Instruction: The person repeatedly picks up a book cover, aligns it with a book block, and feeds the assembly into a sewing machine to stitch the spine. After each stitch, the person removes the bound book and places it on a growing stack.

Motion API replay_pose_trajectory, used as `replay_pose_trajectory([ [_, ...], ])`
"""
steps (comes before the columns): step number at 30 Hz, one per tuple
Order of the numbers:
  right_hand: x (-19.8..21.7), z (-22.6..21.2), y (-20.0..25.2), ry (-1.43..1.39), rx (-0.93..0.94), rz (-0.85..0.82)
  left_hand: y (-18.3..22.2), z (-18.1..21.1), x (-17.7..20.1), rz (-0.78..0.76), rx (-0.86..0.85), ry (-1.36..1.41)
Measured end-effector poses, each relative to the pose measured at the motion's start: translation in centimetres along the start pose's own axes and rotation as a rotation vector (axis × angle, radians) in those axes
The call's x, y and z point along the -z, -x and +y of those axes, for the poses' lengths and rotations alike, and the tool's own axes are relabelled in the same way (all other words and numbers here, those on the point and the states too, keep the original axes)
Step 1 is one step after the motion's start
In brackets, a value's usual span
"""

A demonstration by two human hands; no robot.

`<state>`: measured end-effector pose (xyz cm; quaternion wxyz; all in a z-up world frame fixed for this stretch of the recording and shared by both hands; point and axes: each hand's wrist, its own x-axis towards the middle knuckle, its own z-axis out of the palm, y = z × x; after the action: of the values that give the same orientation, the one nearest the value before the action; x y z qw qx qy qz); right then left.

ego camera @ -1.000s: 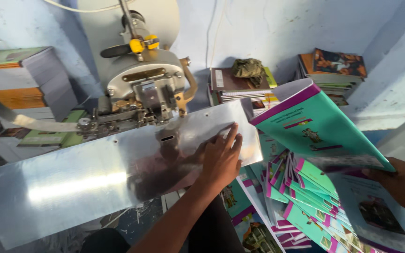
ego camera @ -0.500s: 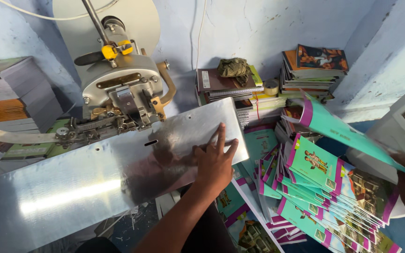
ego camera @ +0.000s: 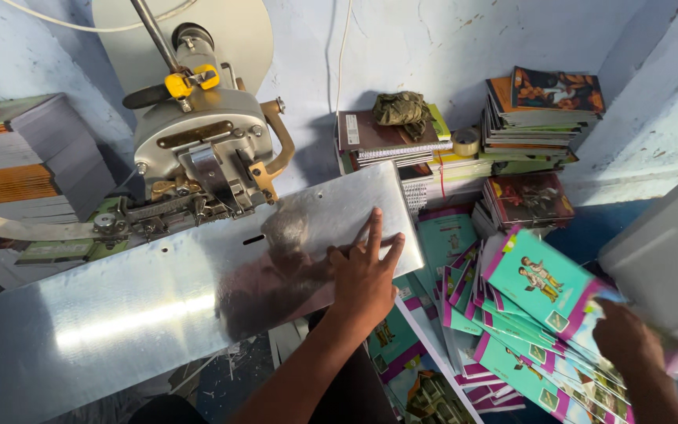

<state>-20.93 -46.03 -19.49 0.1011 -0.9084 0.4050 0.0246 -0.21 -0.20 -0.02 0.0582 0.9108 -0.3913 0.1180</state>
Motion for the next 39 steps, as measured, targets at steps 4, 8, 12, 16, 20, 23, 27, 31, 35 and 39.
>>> replay_pose_trajectory([
  [4,-0.7,-1.9,1.2,-0.124,-0.078,-0.099,0.0,0.0,0.0,-0.007,-0.002,0.03],
  [8,1.3,-4.9,3.6,-0.201,-0.019,0.038,0.0,-0.1,0.0,0.006,-0.003,0.016],
  [12,4.0,-8.2,5.2,-0.208,-0.033,0.04,0.3,0.0,0.2,0.039,-0.004,0.034],
  [16,6.3,-11.3,6.5,-0.28,0.14,0.158,0.5,-0.3,0.6,0.069,0.001,0.091],
  [20,7.9,-15.7,8.2,-0.399,0.287,0.305,1.1,-1.3,1.1,0.057,0.053,0.244],
  [23,9.7,-19.3,9.4,-0.457,0.356,0.335,2.6,-2.2,1.6,0.15,0.048,0.241],
  [27,11.4,-25.0,11.5,-0.476,0.664,0.493,5.2,-4.1,2.5,0.302,0.086,0.012],
  [31,12.2,-30.7,14.4,-0.486,0.794,0.513,8.7,-7.4,3.7,0.373,0.111,0.015],
  [35,12.5,-36.2,17.0,-0.391,0.94,0.573,11.5,-10.2,5.1,0.383,0.192,0.041],
  [39,12.5,-41.0,19.4,-0.366,1.195,0.602,14.6,-12.4,6.9,0.393,0.305,0.124],
])
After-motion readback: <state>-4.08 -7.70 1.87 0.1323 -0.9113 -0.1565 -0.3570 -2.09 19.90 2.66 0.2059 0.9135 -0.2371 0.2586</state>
